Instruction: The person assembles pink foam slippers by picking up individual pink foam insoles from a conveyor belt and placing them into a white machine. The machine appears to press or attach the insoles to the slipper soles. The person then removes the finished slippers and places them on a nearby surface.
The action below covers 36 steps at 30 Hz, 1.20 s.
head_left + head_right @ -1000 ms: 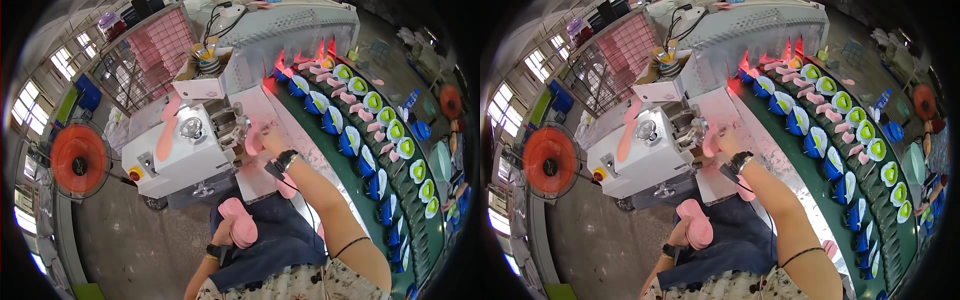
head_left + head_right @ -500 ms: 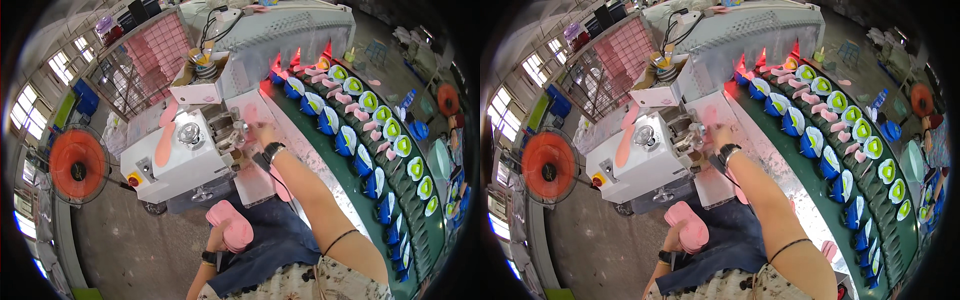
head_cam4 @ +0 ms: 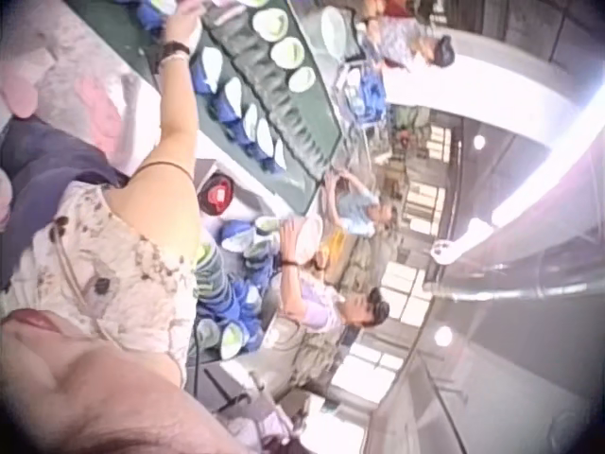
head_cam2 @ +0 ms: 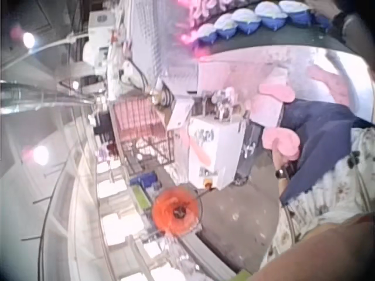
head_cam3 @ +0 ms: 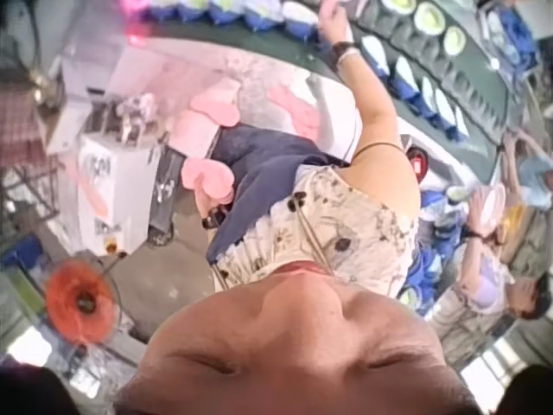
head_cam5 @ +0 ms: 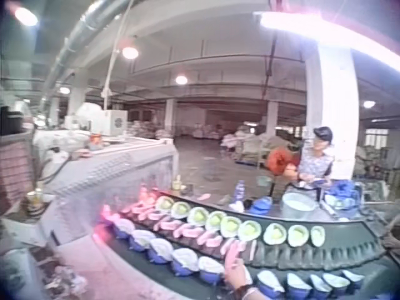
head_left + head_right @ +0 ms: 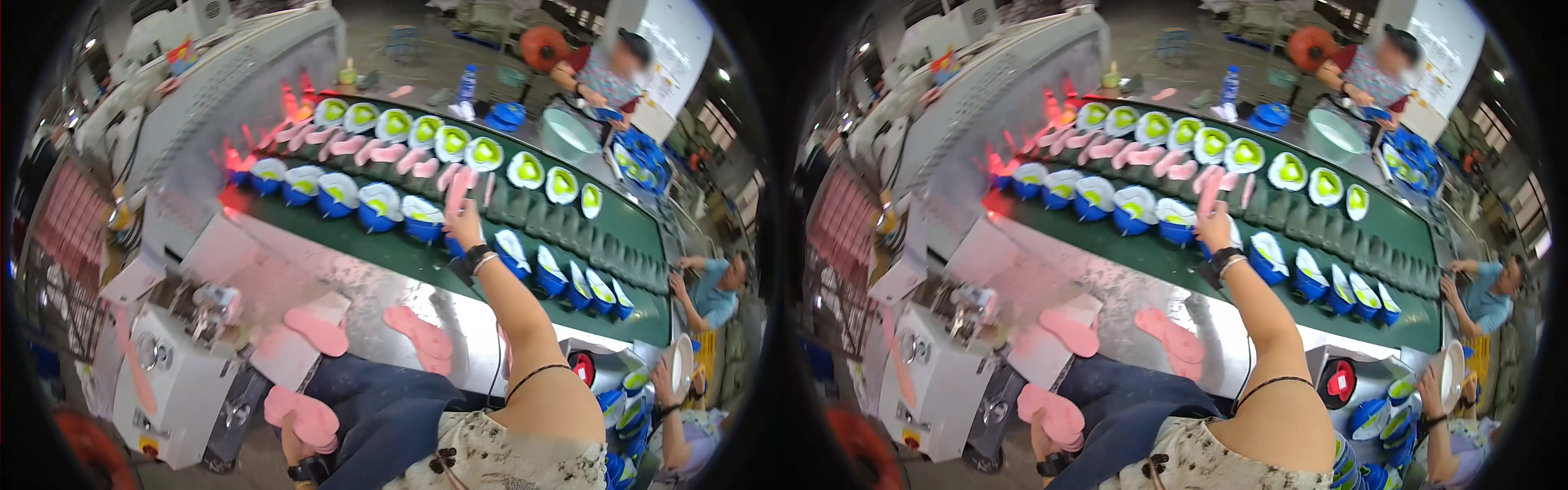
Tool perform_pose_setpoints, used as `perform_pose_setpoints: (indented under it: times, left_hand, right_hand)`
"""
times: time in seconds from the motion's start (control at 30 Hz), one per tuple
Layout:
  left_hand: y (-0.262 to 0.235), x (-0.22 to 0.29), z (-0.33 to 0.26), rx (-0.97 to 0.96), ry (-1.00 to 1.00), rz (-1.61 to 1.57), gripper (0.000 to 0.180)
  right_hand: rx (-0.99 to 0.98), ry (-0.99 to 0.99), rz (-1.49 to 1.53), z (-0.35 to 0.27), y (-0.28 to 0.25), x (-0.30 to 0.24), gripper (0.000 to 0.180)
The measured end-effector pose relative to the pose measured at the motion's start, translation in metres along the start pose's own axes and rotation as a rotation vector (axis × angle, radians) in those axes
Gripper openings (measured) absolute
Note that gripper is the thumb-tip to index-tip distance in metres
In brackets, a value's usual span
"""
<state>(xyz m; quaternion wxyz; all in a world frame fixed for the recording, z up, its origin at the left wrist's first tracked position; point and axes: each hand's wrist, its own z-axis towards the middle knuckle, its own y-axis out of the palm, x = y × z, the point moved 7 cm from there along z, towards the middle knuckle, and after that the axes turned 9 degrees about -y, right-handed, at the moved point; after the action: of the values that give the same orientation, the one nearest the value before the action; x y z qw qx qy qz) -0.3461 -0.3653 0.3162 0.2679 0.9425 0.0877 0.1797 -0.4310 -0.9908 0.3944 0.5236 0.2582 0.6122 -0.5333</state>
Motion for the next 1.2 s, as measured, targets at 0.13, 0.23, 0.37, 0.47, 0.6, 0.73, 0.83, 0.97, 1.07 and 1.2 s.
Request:
perform_pose_setpoints:
  times: [0.13,0.23,0.37,0.47,0.6,0.73,0.83,0.97,1.07,1.2]
  left_hand:
    - [-0.007,0.005,0.022,-0.010,0.046,0.016,0.047]
    - [0.000,0.005,0.025,-0.052,0.019,0.023,0.047]
    - [0.019,0.003,0.011,-0.033,0.009,0.047,0.043]
    - [0.012,0.000,0.016,-0.069,0.033,0.160,0.038]
    - [0.026,0.013,0.014,0.072,0.237,0.367,0.030]
    - [0.042,0.027,-0.001,0.131,0.310,0.312,0.033]
    - [0.044,0.032,-0.014,-0.020,0.109,0.131,0.039]
    - [0.009,0.013,-0.025,-0.160,-0.024,-0.070,0.036]
    - [0.004,0.002,-0.026,-0.257,-0.061,-0.102,0.037]
    - [0.006,-0.007,-0.022,-0.250,-0.119,0.052,0.041]
  right_hand:
    - [0.395,-0.257,-0.719,0.032,-0.182,0.054,0.027]
    - [0.221,0.044,-0.749,0.052,-0.213,0.087,0.027]
    - [0.375,-0.290,-0.488,0.044,-0.101,0.025,0.024]
    - [0.028,-0.445,-0.069,-0.036,0.035,-0.038,0.024]
    - [-0.805,-0.460,-0.001,-0.249,0.197,-0.079,0.044]
    - [-1.232,-0.557,0.067,-0.368,0.212,-0.163,0.036]
    - [-1.004,-0.446,0.083,-0.356,0.252,-0.108,0.031]
    - [-1.072,-0.099,0.376,-0.292,0.289,-0.148,0.043]
    - [-0.889,-0.257,0.157,-0.261,0.349,-0.150,0.050]
    - [-0.817,-0.401,0.115,-0.239,0.382,-0.170,0.056]
